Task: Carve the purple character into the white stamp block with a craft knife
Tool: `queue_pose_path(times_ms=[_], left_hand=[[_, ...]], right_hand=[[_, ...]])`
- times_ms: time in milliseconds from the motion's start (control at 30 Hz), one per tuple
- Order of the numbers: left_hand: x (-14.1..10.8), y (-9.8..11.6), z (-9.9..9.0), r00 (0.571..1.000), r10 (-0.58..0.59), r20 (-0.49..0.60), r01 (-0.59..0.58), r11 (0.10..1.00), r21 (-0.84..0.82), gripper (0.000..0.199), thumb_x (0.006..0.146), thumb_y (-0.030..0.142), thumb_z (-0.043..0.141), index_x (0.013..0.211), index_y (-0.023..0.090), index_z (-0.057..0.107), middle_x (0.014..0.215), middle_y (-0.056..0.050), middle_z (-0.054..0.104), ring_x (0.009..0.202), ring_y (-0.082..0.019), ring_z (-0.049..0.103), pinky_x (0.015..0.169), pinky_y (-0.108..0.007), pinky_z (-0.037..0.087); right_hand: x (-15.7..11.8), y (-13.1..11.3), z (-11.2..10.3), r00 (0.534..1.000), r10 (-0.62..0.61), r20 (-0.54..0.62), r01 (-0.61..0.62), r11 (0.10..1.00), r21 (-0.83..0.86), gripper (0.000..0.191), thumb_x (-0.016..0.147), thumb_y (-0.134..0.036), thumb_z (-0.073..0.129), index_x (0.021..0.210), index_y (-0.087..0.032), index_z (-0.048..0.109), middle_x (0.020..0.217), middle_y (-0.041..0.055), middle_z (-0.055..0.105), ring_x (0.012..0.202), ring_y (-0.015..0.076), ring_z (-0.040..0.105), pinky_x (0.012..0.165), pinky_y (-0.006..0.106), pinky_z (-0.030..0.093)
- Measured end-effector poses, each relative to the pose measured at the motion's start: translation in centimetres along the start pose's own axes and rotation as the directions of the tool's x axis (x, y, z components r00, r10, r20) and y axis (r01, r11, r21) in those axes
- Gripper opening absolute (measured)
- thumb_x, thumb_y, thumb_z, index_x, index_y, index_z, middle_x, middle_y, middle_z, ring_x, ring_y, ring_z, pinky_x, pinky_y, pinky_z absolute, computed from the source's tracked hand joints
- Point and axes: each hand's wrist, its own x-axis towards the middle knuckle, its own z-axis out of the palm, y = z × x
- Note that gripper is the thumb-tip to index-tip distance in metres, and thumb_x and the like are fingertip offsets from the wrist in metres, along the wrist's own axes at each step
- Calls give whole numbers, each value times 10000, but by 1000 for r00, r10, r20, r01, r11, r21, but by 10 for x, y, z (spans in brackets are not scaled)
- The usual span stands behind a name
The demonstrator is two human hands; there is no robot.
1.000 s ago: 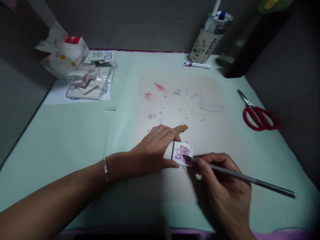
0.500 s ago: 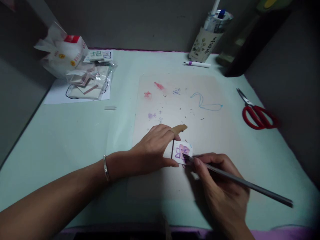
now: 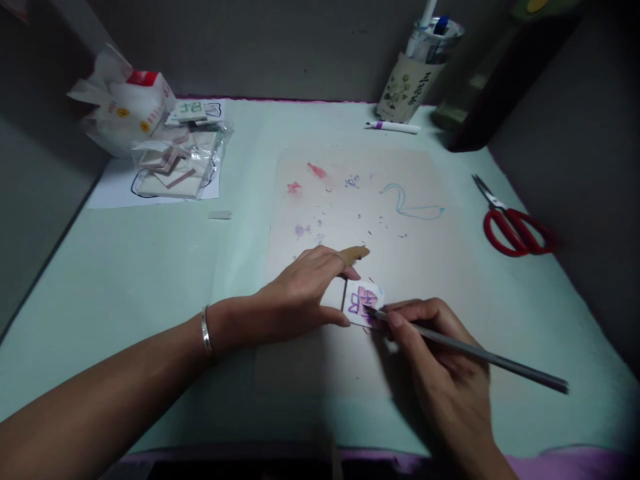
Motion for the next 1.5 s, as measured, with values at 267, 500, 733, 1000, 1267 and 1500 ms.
queue_pose_path(times_ms=[267,500,733,1000,1267,1500], left_hand=[[1,2,1,999,-37,1,37,999,1,953,763,219,943,1554,166,414,1311,-105,707,1297,-299,556,1139,-429,416],[0,3,0,999,-47,14,47,999,4,937,769,237,943,1545,168,423,1324,-106,705,1311,-302,554,1153,-436,412],[0,2,1,1000,-16,-5,16,1000,7,921,777,218,934,1540,154,423,1315,-111,708,1307,-299,558,1152,-436,415],[-1,0,2,1000,-7,-19,7,1000,0,888,802,242,914,1542,183,426,1306,-103,711,1301,-299,563,1142,-444,417],[0,3,0,999,-46,-6,46,999,14,915,776,258,939,1532,176,430,1319,-99,706,1301,-300,557,1134,-441,427],[1,4,-1,997,-71,17,71,997,-1,925,780,225,925,1551,187,415,1334,-99,700,1324,-309,544,1149,-459,421]], right_hand=[[2,0,-3,999,25,35,-26,999,20,201,962,-368,696,809,-237,702,761,7,676,813,202,630,648,304,416],[2,-3,-4,997,61,51,-64,997,50,207,954,-383,701,800,-245,690,790,6,680,836,201,617,660,316,394],[3,-2,-4,997,47,61,-51,996,71,207,952,-359,701,784,-243,675,814,1,688,797,181,590,692,314,411],[2,-3,-4,996,38,87,-46,995,93,205,954,-336,694,773,-244,664,776,-11,653,813,179,590,700,311,407],[3,6,-7,996,-30,88,19,993,118,219,965,-342,696,772,-242,672,793,-5,671,790,170,606,672,294,431],[2,6,-5,1000,-18,21,16,997,81,200,974,-341,698,804,-238,679,860,-1,710,799,158,611,672,284,432]])
